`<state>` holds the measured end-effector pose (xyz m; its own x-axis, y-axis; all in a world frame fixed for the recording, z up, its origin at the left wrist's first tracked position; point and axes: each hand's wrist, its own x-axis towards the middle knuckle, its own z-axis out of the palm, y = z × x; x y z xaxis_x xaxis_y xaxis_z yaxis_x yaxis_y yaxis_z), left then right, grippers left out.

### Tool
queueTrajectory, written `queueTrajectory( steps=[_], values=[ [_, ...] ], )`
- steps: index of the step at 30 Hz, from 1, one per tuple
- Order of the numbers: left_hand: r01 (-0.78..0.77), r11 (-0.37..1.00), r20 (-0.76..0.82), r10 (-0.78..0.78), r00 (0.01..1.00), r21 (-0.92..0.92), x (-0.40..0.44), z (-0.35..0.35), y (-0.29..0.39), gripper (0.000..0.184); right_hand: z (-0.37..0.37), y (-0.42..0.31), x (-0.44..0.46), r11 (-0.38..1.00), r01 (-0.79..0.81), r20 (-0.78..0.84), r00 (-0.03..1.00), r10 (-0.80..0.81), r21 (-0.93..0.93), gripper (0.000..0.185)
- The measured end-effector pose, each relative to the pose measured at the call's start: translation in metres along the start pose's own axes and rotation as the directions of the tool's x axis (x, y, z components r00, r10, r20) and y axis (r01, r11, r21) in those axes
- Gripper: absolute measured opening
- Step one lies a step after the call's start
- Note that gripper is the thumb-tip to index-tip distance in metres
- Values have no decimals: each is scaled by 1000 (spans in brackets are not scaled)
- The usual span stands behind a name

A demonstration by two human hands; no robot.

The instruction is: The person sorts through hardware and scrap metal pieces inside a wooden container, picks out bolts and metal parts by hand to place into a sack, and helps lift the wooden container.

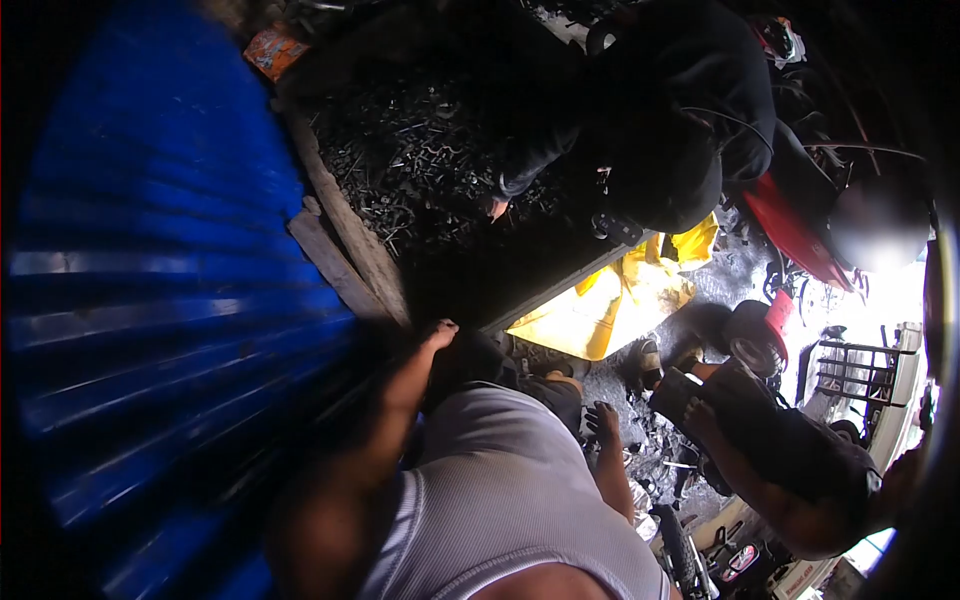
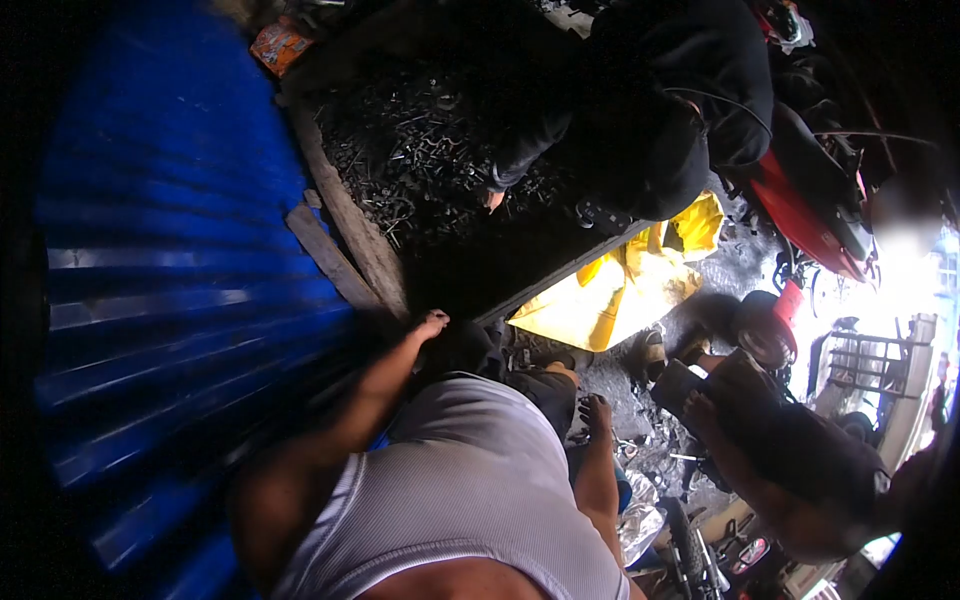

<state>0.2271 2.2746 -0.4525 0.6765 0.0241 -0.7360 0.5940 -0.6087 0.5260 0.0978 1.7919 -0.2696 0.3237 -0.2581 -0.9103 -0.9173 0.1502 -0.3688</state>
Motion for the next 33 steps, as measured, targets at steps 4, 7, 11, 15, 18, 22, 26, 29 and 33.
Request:
queueTrajectory(
  steps=[4, 7, 11, 15, 18, 22, 26, 29, 33],
  values=[
    [-72, 997, -108, 74, 991, 22, -18, -6, 16, 25, 2, -7, -2, 999, 11, 22, 1000, -10, -30, 41],
    [-87, 994, -123, 94, 988, 62, -10, -2, 4, 27, 6, -12, -5, 999, 13, 15, 1000, -12, -48, 40],
    [-9, 1000, -101, 12, 995, 25, -19, -6, 10, 27, 7, -12, 3, 999, 3, 18, 1000, -3, -36, 36],
    [-36, 999, -126, 39, 991, 20, -13, -2, -2, 25, 8, -13, 14, 999, -6, 35, 999, 8, -50, 45],
    [-88, 989, -125, 74, 989, -116, -12, 4, -8, 20, 15, -31, 33, 999, 15, 85, 996, -11, -42, 42],
    [106, 907, 19, -107, 994, -407, -32, 11, 12, 20, 49, -75, 61, 971, 132, 178, 979, -97, -200, 39],
    [-37, 978, -79, 21, 997, -204, -15, 28, 10, 22, 105, -114, 122, 773, 514, 368, 846, -386, -371, 33],
    [-53, 980, 39, 61, 997, -192, -8, 27, 30, 18, 153, -152, 152, 487, 762, 508, 647, -568, -427, 27],
    [62, 992, -224, -85, 971, -109, 30, 54, 38, 20, 211, -212, 191, -57, 804, 566, 364, -739, -592, 18]
  ],
)
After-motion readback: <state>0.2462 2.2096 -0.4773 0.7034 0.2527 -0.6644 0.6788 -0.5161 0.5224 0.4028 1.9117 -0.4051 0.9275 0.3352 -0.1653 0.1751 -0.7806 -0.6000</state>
